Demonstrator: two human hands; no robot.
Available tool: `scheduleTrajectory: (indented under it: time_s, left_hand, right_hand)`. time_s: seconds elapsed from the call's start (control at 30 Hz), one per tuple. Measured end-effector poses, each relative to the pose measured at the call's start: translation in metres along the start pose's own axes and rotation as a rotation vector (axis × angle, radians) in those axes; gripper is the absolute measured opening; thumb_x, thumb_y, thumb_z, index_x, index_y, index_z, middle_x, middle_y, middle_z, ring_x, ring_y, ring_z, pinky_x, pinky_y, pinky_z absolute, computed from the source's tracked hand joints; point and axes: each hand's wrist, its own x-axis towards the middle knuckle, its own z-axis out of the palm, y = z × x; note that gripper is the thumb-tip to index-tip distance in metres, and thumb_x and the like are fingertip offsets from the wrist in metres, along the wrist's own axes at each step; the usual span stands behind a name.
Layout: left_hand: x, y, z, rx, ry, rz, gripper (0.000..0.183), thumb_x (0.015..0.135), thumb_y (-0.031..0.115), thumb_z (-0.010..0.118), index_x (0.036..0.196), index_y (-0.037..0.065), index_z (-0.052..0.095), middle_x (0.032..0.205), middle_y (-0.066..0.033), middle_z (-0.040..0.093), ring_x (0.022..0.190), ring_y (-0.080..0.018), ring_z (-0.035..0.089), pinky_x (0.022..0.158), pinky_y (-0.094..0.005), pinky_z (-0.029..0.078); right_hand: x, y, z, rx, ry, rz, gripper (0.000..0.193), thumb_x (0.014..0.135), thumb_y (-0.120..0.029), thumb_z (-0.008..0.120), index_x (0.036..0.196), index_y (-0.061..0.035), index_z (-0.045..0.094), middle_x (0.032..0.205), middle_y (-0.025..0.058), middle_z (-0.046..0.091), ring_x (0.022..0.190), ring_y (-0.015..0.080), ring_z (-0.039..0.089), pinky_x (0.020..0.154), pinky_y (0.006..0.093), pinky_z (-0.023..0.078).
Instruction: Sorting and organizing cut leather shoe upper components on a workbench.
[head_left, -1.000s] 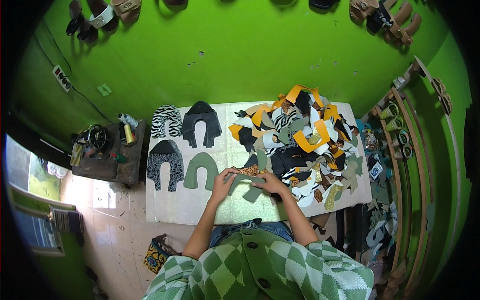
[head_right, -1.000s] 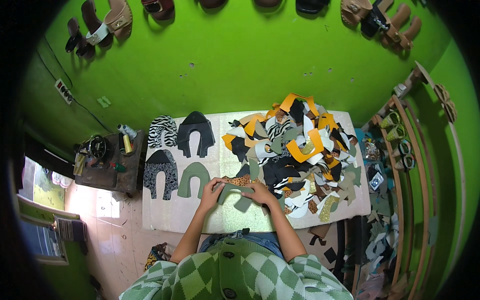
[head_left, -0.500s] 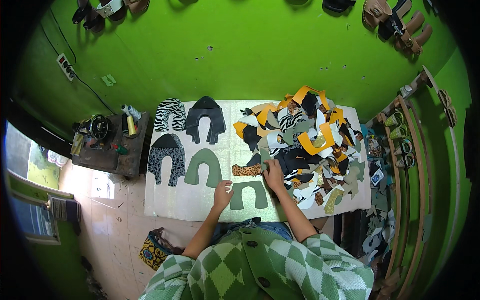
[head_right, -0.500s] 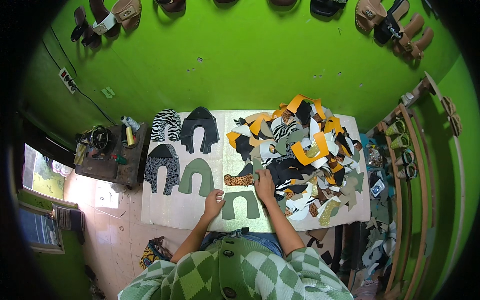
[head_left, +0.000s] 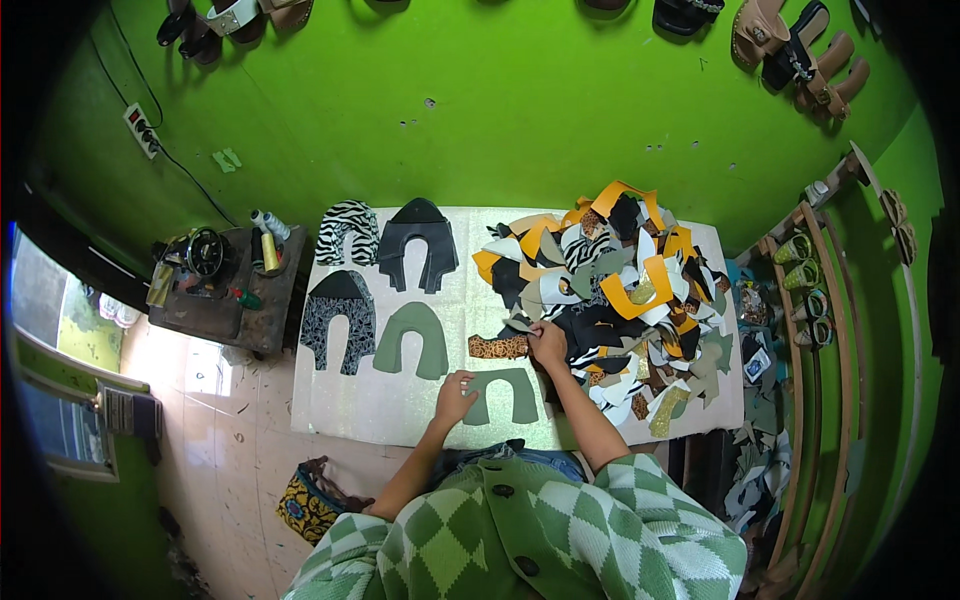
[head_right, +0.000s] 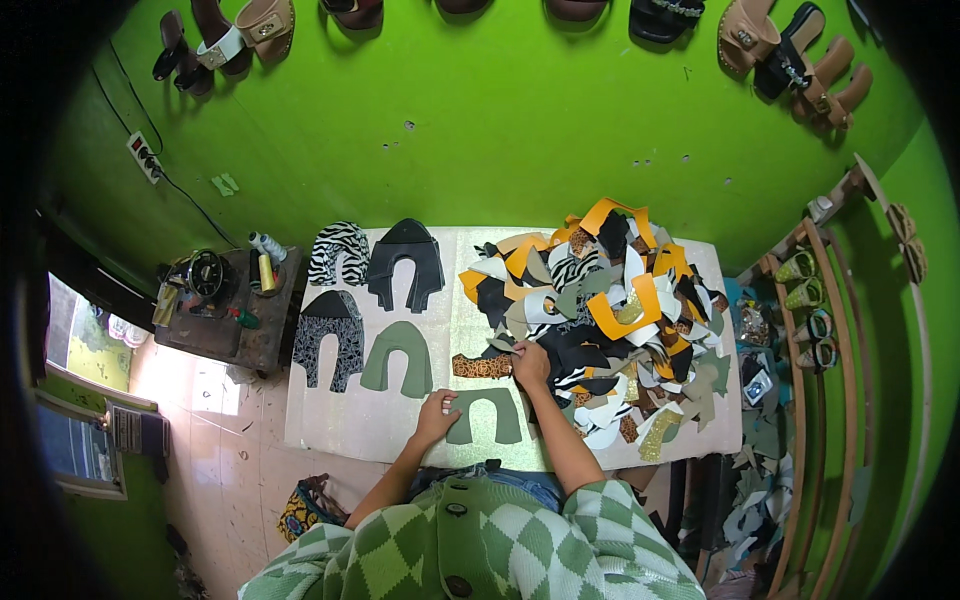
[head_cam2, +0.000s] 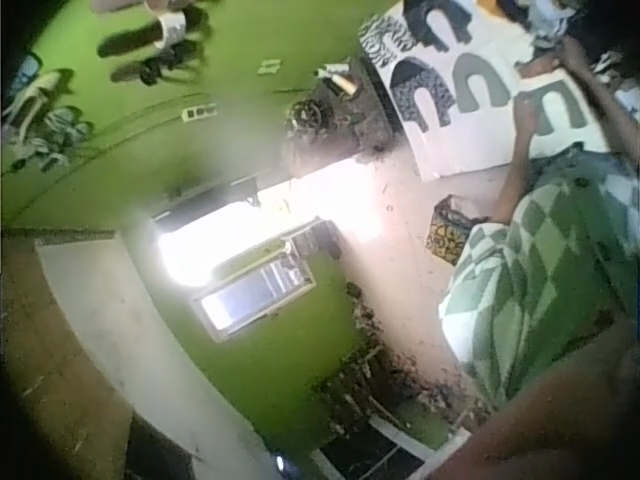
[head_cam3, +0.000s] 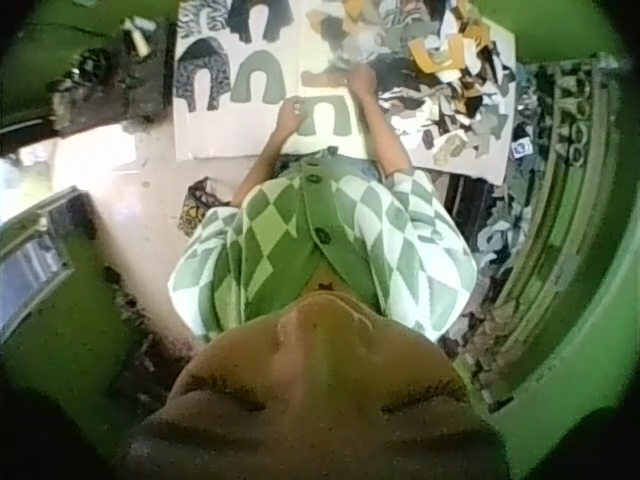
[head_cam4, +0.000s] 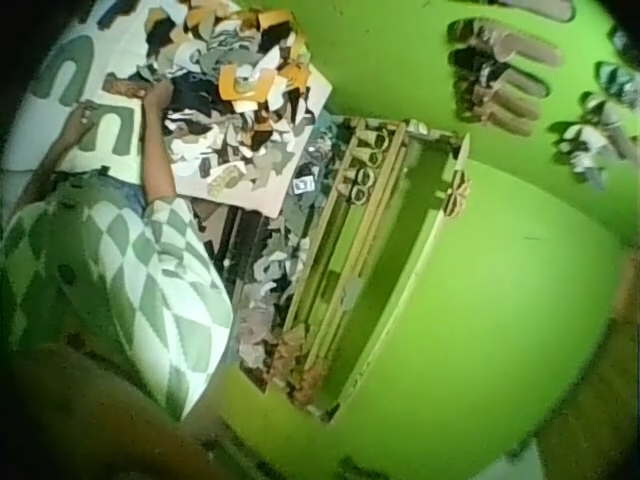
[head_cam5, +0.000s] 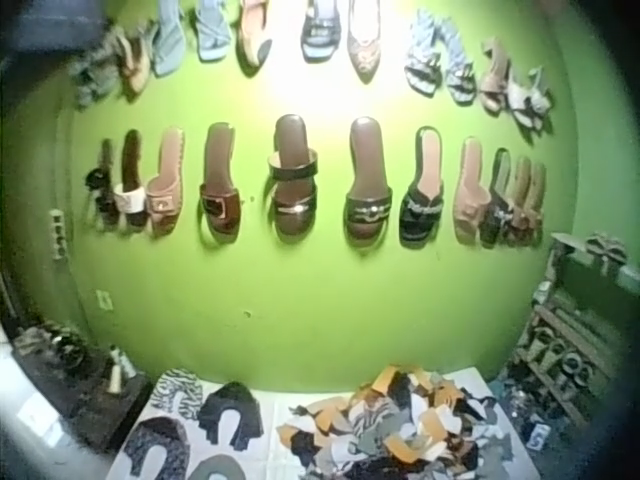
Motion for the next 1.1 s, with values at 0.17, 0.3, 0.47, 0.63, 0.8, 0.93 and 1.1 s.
scheduleTrajectory:
  time_s: [0.17,0.3,0.47,0.63,0.8,0.93,1.1]
  left_hand:
    - [0.003,0.002,-0.003,-0.081,0.026,-0.037,0.041,0.073,0.009,0.071,0.109,0.004,0.054,0.103,-0.0138,0.057,0.086,-0.024,0.063,0.074,-0.0317,0.052]
    - [0.007,0.02,0.0,-0.285,0.061,-0.02,0.044,0.079,0.015,0.07,0.115,0.001,0.051,0.103,-0.0115,0.06,0.088,-0.0169,0.06,0.075,-0.0283,0.05]
    - [0.02,0.014,0.006,-0.49,-0.065,-0.009,0.036,0.082,0.011,0.067,0.113,0.0,0.051,0.097,-0.0081,0.061,0.083,-0.0122,0.06,0.069,-0.0235,0.049]
    - [0.029,0.006,0.009,-0.426,0.054,-0.137,0.013,0.084,0.008,0.063,0.094,0.001,0.059,0.076,-0.0025,0.062,0.067,-0.0071,0.059,0.058,-0.0196,0.046]
    - [0.034,-0.004,0.009,-0.303,0.104,-0.114,0.01,0.08,0.009,0.066,0.085,0.001,0.062,0.072,-0.0049,0.064,0.065,-0.0097,0.06,0.059,-0.0226,0.048]
    - [0.032,-0.004,0.008,-0.192,0.164,-0.096,0.012,0.076,0.009,0.069,0.083,0.001,0.064,0.073,-0.0081,0.066,0.065,-0.0136,0.063,0.062,-0.0262,0.05]
    - [0.029,-0.004,0.01,-0.143,0.186,-0.114,0.013,0.075,0.01,0.07,0.083,0.001,0.064,0.074,-0.0089,0.066,0.065,-0.0154,0.063,0.062,-0.0273,0.051]
  right_hand:
    - [-0.001,0.014,-0.012,0.166,-0.093,-0.288,0.021,0.071,-0.008,0.062,0.09,-0.0027,0.067,0.076,0.0168,0.064,0.069,0.0286,0.064,0.066,0.034,0.049]
    - [-0.008,0.021,-0.017,0.229,-0.621,-0.163,0.021,0.075,-0.018,0.07,0.089,-0.0031,0.068,0.068,0.0075,0.065,0.061,0.0114,0.06,0.057,0.0275,0.045]
    - [-0.03,0.014,-0.007,0.358,-0.707,-0.184,0.017,0.074,-0.016,0.074,0.078,-0.0021,0.065,0.061,0.0007,0.061,0.052,0.0064,0.049,0.05,0.0246,0.039]
    - [-0.033,0.007,-0.006,0.148,-0.728,-0.188,0.019,0.072,-0.016,0.074,0.08,-0.0014,0.066,0.067,0.0055,0.064,0.059,0.0098,0.057,0.053,0.0266,0.043]
    - [-0.029,0.026,0.007,0.219,-0.645,-0.239,0.02,0.071,-0.015,0.076,0.082,-0.002,0.066,0.067,0.0022,0.061,0.059,0.0076,0.053,0.052,0.0253,0.041]
    - [-0.031,0.031,0.009,0.317,-0.531,-0.1,0.022,0.068,-0.013,0.077,0.085,-0.0021,0.067,0.071,0.003,0.064,0.064,0.0095,0.058,0.059,0.0246,0.047]
    - [-0.041,0.017,0.0,0.204,-0.425,-0.052,0.024,0.066,-0.014,0.079,0.084,-0.0028,0.067,0.071,0.0039,0.065,0.064,0.0105,0.06,0.06,0.0248,0.048]
